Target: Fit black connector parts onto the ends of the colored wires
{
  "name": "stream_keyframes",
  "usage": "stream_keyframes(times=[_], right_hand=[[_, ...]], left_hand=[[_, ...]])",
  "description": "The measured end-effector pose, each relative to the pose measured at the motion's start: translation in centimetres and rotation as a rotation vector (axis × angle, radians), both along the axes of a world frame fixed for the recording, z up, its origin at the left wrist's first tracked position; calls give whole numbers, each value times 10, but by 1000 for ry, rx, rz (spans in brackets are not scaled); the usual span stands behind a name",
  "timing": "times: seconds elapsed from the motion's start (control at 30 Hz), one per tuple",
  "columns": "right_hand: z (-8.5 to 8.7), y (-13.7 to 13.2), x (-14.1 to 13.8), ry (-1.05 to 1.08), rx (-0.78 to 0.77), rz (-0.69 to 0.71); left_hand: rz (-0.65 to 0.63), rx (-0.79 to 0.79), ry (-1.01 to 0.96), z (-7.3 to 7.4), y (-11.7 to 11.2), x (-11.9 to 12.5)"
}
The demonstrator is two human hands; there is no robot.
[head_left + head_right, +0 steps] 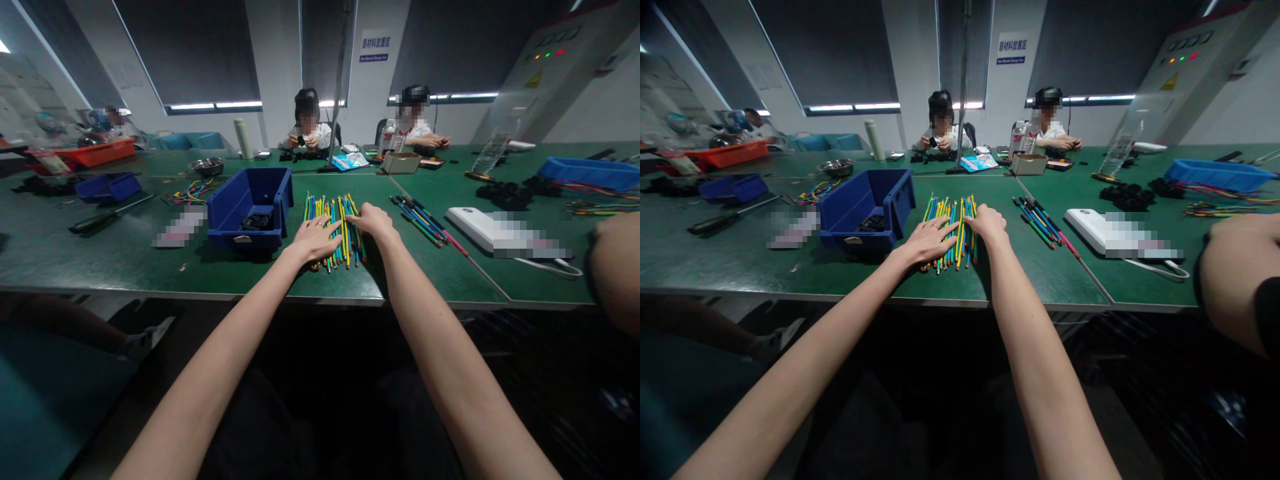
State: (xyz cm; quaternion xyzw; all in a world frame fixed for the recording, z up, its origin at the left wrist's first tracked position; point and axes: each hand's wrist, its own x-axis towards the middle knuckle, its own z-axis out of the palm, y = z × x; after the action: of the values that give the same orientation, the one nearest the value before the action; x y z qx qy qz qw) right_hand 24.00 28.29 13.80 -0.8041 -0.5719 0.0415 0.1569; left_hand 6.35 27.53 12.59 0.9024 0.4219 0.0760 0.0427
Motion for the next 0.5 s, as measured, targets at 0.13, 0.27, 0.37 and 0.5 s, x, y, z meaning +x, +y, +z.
stream_keyframes(times=[0.13,0.27,0.37,0.5], right_hand=[[-4,8,0,36,-4,101],[-7,13,3,142,3,116],[-8,15,4,349,-37,115],[-8,16,5,656,-7,33]], left_hand=[[9,-2,-25,-1,0,0],[13,-9,-8,0,-1,0],[8,-13,-15,1,-2,-1],[-4,-12,-88,-3,1,-2]])
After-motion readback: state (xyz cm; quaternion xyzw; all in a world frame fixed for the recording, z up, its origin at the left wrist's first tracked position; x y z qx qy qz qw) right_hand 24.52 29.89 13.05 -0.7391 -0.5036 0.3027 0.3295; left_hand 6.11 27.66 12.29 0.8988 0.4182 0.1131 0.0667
